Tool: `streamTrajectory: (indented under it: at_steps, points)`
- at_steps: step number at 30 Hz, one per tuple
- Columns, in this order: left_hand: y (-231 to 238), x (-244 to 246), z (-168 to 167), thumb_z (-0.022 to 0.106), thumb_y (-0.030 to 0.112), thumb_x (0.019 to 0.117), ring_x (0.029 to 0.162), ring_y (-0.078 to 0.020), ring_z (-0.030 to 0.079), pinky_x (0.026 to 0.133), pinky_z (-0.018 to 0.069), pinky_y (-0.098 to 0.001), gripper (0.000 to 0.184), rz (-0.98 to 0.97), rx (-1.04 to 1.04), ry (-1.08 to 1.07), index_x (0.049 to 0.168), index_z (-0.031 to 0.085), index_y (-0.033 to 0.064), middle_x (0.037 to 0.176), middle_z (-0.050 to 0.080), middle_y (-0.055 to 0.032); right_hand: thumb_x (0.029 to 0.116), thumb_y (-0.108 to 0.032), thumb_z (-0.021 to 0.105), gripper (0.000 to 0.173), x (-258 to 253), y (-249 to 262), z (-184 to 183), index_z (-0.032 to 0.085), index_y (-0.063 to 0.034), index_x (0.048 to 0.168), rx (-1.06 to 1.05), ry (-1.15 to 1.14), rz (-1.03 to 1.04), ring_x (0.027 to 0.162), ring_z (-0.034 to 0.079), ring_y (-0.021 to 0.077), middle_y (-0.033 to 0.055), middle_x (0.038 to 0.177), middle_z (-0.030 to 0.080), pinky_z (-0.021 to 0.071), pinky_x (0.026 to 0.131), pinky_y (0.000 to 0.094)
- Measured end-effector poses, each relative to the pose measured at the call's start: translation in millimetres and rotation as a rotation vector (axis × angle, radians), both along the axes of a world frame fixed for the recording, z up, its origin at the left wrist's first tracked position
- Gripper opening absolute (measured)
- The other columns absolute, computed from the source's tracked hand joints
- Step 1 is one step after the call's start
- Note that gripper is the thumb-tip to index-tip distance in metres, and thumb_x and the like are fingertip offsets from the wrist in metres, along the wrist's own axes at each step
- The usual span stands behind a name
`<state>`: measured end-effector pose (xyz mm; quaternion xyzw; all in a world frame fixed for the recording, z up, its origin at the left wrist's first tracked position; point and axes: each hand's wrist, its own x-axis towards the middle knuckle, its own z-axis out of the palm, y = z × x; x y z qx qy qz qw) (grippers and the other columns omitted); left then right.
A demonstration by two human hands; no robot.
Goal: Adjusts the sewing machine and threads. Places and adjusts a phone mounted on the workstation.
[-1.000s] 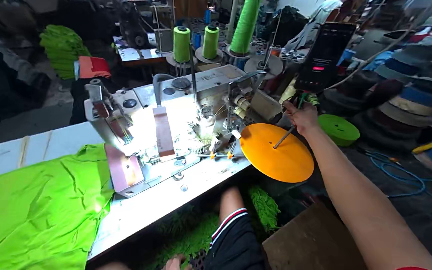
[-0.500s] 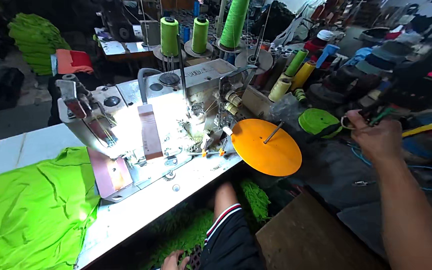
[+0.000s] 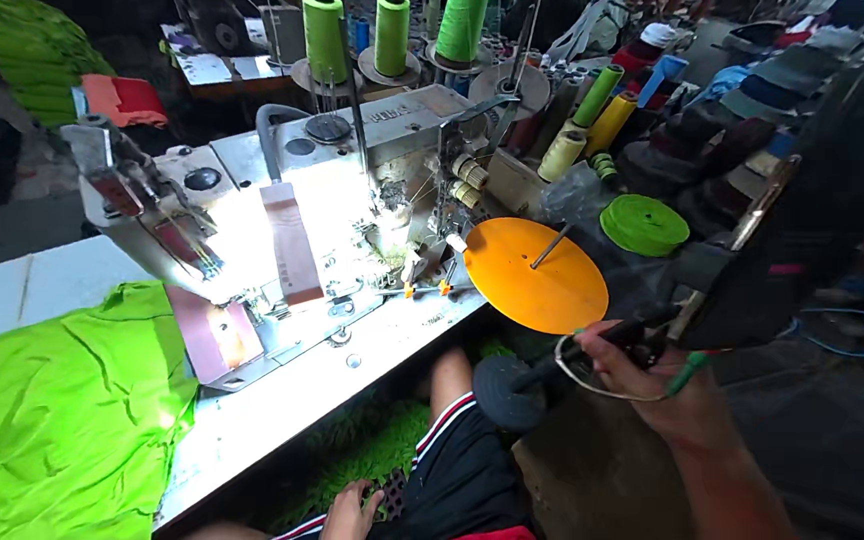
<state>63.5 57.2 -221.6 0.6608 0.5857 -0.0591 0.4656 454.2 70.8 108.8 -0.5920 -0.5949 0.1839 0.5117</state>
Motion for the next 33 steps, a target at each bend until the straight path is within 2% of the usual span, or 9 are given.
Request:
streamTrajectory:
  at_steps: [6,10,14,19,24,33]
  points:
    - [-0.4,-3.2,6.7,0.054,0.051,0.1024,0.122,-0.0261,0.065,0.108,0.0496,-0.049,0.051,0.063,0.022,-0.038,0.131,0.068,0.0103,0.129,0.068,-0.0123,0.1006,-0.027,0.068,0.018,-63.5,62.2,-2.8,0.071,-0.011,0.106,0.119,0.085,0.143,0.063,0.059,0.0002,-0.0069,0.085,0.069,0.0502,0.053,0.0172]
    - [-1.5,-8.1,6.9,0.054,0.05,0.1029,0.121,-0.0269,0.065,0.108,0.0497,-0.0497,0.05,0.103,0.041,-0.074,0.129,0.069,0.0096,0.128,0.069,-0.0132,0.0998,-0.024,0.068,0.016,-81.4,101.8,-6.2,0.071,-0.0099,0.107,0.184,0.048,0.129,0.063,0.06,0.0029,-0.0041,0.083,0.069,0.0522,0.055,0.02]
    - [-0.2,-10.3,9.6,0.055,0.049,0.1028,0.119,-0.0248,0.066,0.107,0.0505,-0.0473,0.049,0.142,0.057,-0.104,0.128,0.07,0.01,0.125,0.069,-0.012,0.0996,-0.026,0.068,0.018,-86.8,128.2,-11.1,0.071,-0.0109,0.108,0.219,-0.095,0.048,0.065,0.063,0.0029,-0.0032,0.084,0.07,0.0558,0.059,0.0221]
    - [1.7,-9.8,8.4,0.054,0.049,0.1036,0.119,-0.0257,0.066,0.107,0.0502,-0.0474,0.05,0.132,0.041,-0.108,0.13,0.069,0.0092,0.127,0.069,-0.013,0.0995,-0.029,0.069,0.022,-89.1,142.8,-16.1,0.072,-0.0088,0.108,0.234,-0.186,-0.009,0.066,0.064,0.0022,-0.0015,0.083,0.07,0.0574,0.063,0.0233]
    - [3.4,-7.8,6.3,0.054,0.049,0.1034,0.117,-0.0252,0.067,0.106,0.0512,-0.0474,0.049,0.124,0.039,-0.108,0.129,0.069,0.01,0.125,0.069,-0.0124,0.1004,-0.029,0.067,0.021,-87.8,147.6,-15.3,0.074,-0.0105,0.108,0.235,-0.22,-0.043,0.061,0.06,0.0033,-0.0013,0.079,0.068,0.0538,0.057,0.0238]
    - [3.7,-7.7,3.6,0.053,0.049,0.1038,0.117,-0.0255,0.067,0.105,0.0511,-0.0473,0.049,0.103,0.032,-0.093,0.128,0.069,0.0093,0.124,0.07,-0.0128,0.098,-0.03,0.07,0.022,-91.7,151.1,-21.4,0.073,-0.0091,0.106,0.189,-0.223,-0.065,0.071,0.065,0.0014,-0.0011,0.085,0.071,0.057,0.068,0.0226]
